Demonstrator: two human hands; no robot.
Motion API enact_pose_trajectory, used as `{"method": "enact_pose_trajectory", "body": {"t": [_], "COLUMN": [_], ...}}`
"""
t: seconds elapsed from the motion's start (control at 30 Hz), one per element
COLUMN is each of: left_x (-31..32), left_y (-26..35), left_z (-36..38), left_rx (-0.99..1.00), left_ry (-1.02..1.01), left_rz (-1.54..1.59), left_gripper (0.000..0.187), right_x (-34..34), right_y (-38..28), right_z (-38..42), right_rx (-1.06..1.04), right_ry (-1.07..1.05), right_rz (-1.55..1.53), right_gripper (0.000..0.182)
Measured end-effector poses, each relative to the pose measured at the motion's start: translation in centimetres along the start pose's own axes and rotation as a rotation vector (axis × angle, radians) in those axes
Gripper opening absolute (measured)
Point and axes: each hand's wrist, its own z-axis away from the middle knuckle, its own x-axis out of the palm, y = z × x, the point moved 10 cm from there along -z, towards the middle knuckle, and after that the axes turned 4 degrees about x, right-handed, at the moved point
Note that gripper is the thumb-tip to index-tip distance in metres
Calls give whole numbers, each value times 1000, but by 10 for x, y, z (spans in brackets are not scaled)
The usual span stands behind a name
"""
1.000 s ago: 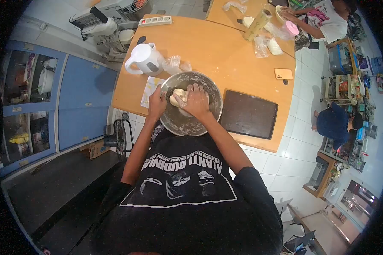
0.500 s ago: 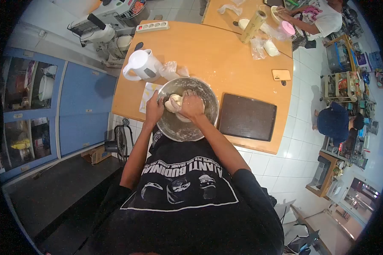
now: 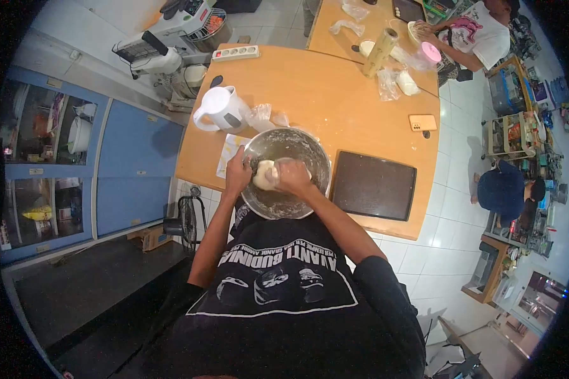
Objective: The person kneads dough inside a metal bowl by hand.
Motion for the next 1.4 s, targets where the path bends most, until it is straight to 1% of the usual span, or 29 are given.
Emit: {"method": "enact_pose_trajectory", "body": {"t": [0.07, 0.1, 0.13, 0.2, 0.23, 0.3, 0.33, 0.4, 0.43, 0.5, 0.53, 0.6, 0.63, 0.7, 0.73, 0.8, 0.87, 0.93, 0.97, 1.03, 1.07, 1.13, 1.17, 1.23, 1.27, 1.33, 1.4], "left_x": [3, 2, 2, 1, -1, -2, -2, 0, 4, 8, 8, 6, 5, 6, 7, 8, 4, 4, 4, 7, 9, 8, 7, 9, 8, 7, 4], "left_y": [-6, -3, -3, 0, 3, 9, 10, 10, 7, 2, 3, 4, 6, 4, 0, -3, 7, 9, 11, 6, 4, 6, 8, 7, 5, 6, 9], "left_z": [2, 2, 2, 3, 2, 4, 6, 8, 8, 9, 9, 8, 8, 9, 8, 8, 9, 8, 8, 8, 7, 7, 7, 8, 8, 8, 5], "left_rx": [10, 10, -2, -21, -18, -12, -11, -9, -28, -53, -50, -52, -52, -52, -50, -49, -23, -20, -19, -25, -32, -33, -33, -35, -39, -38, -39], "left_ry": [2, 0, -7, -16, -18, -25, -22, -19, -36, -49, -26, 0, -11, -27, -23, -23, -11, -14, -12, -34, -51, -48, -49, -33, -16, -13, -11], "left_rz": [12, 14, 22, 35, 61, 90, 90, 91, 82, 69, 57, 48, 43, 41, 46, 51, 58, 47, 34, 27, 20, 39, 53, 46, 37, 20, 3], "left_gripper": [38, 38, 36, 35, 32, 30, 28, 26, 27, 28, 30, 32, 34, 36, 37, 37, 37, 37, 36, 36, 35, 35, 34, 34, 34, 33, 31], "right_x": [1, -8, -14, -20, -30, -29, -22, -29, -31, -46, -44, -67, -64, -58, -64, -43, -31, -52, -58, -83, -80, -75, -60, -4, 2, 12, 18], "right_y": [-13, -26, -24, -31, -37, -24, -21, -23, -27, -31, -32, -45, -41, -49, -49, -24, -5, 9, 7, 1, -1, -5, -6, -1, -2, -8, -6], "right_z": [17, 25, 30, 43, 43, 35, 31, 19, 17, 14, 15, 29, 34, 58, 67, 75, 83, 79, 76, 61, 53, 39, 33, 24, 21, 14, 3], "right_rx": [-89, -238, -234, -298, -294, -93, -88, -113, -114, -76, -79, -280, -284, -434, -431, -208, -201, -28, -26, -7, -9, 2, 0, 69, 66, 39, 5], "right_ry": [-137, -131, -132, -199, -202, -351, -351, -174, -174, -64, -69, 185, 179, 170, 169, -207, -221, -143, -141, 33, 32, 94, 98, -132, -127, -151, -162], "right_rz": [-91, -132, -131, -171, -171, -69, -67, -91, -88, -60, -61, -68, -66, 18, 20, -9, -55, -217, -217, -268, -262, -179, -176, -21, -20, 181, 199], "right_gripper": [54, 52, 52, 50, 50, 49, 49, 53, 53, 48, 48, 44, 44, 42, 42, 38, 35, 31, 31, 39, 39, 54, 54, 72, 72, 82, 80]}}
